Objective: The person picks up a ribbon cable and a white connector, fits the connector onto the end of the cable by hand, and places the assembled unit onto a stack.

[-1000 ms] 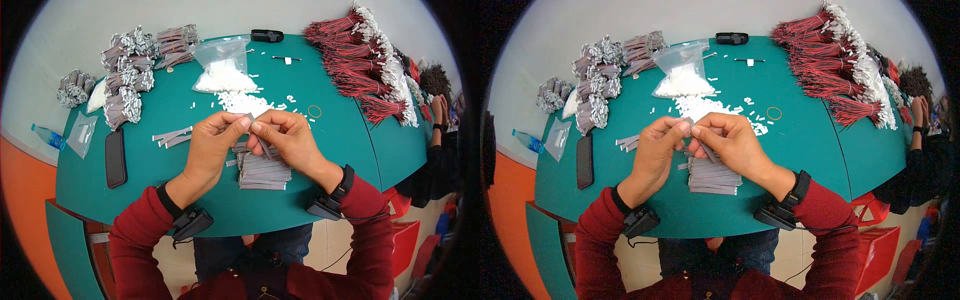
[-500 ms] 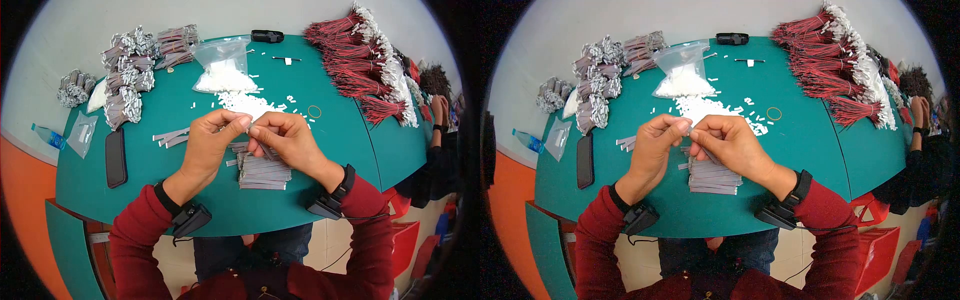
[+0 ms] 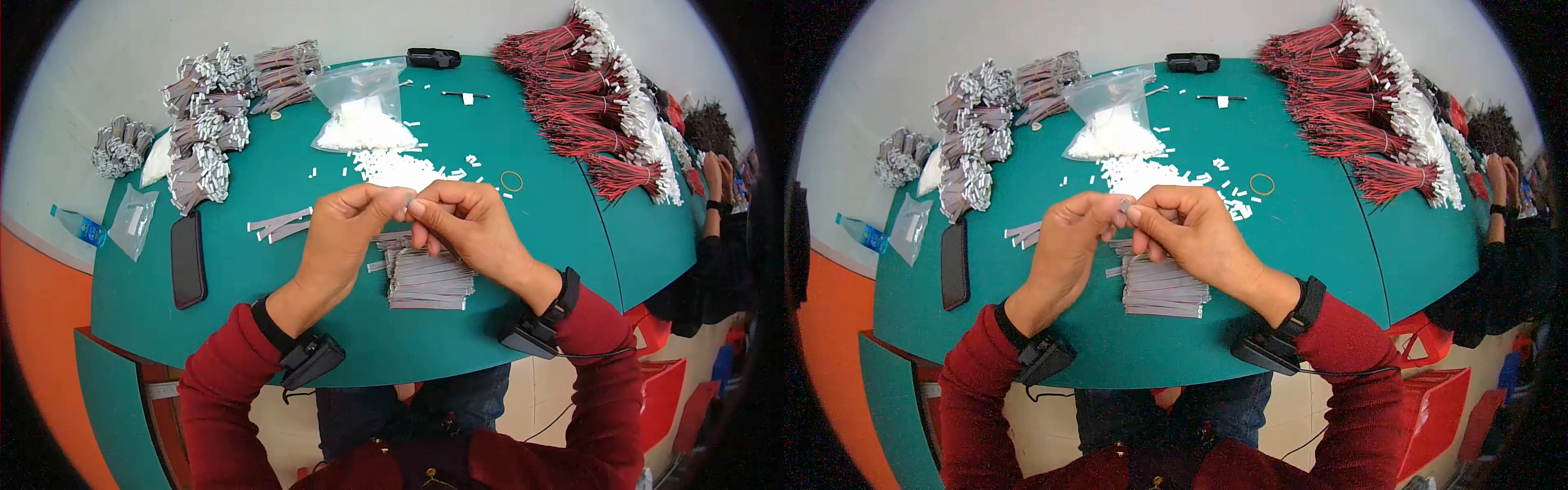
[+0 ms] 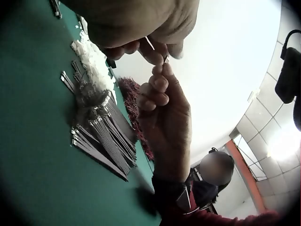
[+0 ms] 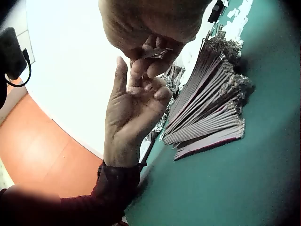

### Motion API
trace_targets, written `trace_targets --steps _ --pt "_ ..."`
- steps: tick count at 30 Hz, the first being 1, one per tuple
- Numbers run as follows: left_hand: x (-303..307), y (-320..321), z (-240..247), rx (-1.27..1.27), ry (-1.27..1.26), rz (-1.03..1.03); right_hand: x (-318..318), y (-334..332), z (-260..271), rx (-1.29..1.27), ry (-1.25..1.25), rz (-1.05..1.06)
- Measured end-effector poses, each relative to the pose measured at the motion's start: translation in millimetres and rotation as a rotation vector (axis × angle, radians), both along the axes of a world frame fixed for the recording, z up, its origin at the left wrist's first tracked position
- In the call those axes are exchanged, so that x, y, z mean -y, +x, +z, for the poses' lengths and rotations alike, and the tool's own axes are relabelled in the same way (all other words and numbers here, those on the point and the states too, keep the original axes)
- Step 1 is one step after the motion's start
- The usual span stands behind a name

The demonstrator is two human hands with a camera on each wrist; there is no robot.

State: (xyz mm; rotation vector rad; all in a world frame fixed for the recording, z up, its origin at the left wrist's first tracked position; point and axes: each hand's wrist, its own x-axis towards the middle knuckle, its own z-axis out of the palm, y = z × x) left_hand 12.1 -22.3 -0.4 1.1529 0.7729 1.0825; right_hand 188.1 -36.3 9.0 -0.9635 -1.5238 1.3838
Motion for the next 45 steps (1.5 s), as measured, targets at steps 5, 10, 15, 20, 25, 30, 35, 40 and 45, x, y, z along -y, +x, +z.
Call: trace_targets --steps 5,10,15,20,25,30,35,40,45 --pt "3.0 4.3 -2.9 -0.028 0.095 0.057 1.0 -3.5 -2.4 -0.009 0.004 -0.005" --pt "6.0 8.4 -4.6 0.000 0.109 0.077 0.5 -3.3 -5.5 -0.023 -0.024 -0.026" --pt "-2.4 1.0 -2.2 -0.061 0.050 -0.001 -2.5 0.8 -3.7 -0.038 -0.025 -0.042" --pt "-23.5 -7.4 -1.9 -0.424 0.383 0.081 -9.6 7.2 -5.5 -0.074 0.006 -0.053" --pt "-34.2 -24.6 -13.6 -1.087 0.676 0.062 -8.4 7.7 -2.1 -0.037 -0.018 -0.036" --pt "-33.5 -17.2 -21.2 -1.136 0.743 0.113 -8.4 6.5 -5.3 -0.032 -0.009 -0.018" --pt "-32.5 -16.7 -20.0 -1.142 0.776 0.112 -8.6 4.5 -5.8 -0.050 0.013 -0.035" --pt "-36.2 -20.1 -20.9 -1.158 0.960 0.060 -9.0 5.2 -5.7 -0.080 -0.004 -0.034" --pt "-33.0 -18.3 -18.5 -1.151 0.952 0.046 -9.9 5.6 -6.9 -0.083 -0.017 -0.034"
